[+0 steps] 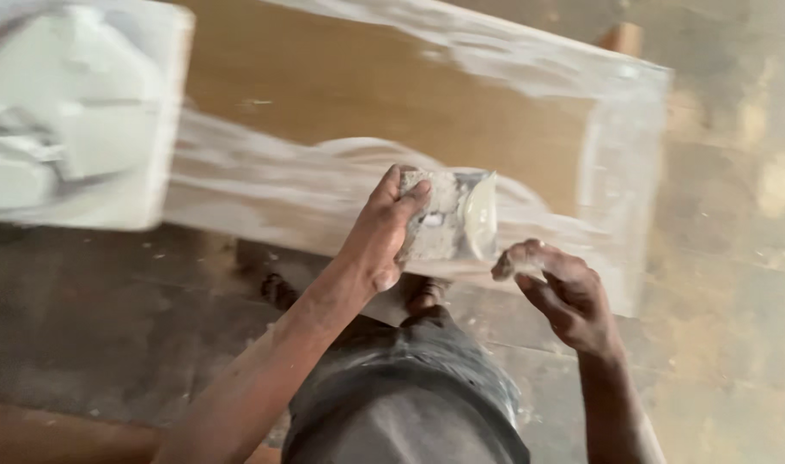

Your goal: The person applies white putty to a long wooden board using a metal putty knife, repeatedly scooping more material from a tray and spreading it across the surface.

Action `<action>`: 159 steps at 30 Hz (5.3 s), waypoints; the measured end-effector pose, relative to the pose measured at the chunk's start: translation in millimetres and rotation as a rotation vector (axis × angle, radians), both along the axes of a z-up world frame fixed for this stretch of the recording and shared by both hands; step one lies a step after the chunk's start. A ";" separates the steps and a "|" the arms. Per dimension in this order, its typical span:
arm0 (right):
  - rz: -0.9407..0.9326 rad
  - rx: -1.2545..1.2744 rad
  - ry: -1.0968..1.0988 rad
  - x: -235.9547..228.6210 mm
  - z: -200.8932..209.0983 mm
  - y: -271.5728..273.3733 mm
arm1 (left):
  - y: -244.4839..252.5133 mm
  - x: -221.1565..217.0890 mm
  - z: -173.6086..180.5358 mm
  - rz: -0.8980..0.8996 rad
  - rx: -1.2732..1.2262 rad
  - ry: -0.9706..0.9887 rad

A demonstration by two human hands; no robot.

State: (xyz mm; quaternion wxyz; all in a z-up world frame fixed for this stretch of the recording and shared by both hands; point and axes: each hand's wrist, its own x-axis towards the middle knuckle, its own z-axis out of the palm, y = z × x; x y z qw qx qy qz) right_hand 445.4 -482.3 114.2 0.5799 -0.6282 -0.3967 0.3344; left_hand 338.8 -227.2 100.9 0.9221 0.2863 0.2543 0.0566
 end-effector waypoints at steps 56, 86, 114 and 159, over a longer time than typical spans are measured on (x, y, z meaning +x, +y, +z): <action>-0.918 -0.077 0.191 221.4 -45.8 -3.1 | -147.0 256.6 -40.2 -0.338 -0.104 0.116; -0.371 -1.028 -0.806 308.5 -21.1 60.2 | 17.1 235.6 -63.5 0.185 1.345 -0.185; -0.553 0.722 0.962 178.7 -11.1 7.8 | -94.0 228.5 12.0 0.213 0.487 -0.116; -0.225 -0.204 -0.727 182.4 -0.8 -22.4 | -56.5 224.1 11.5 -0.249 0.098 -0.094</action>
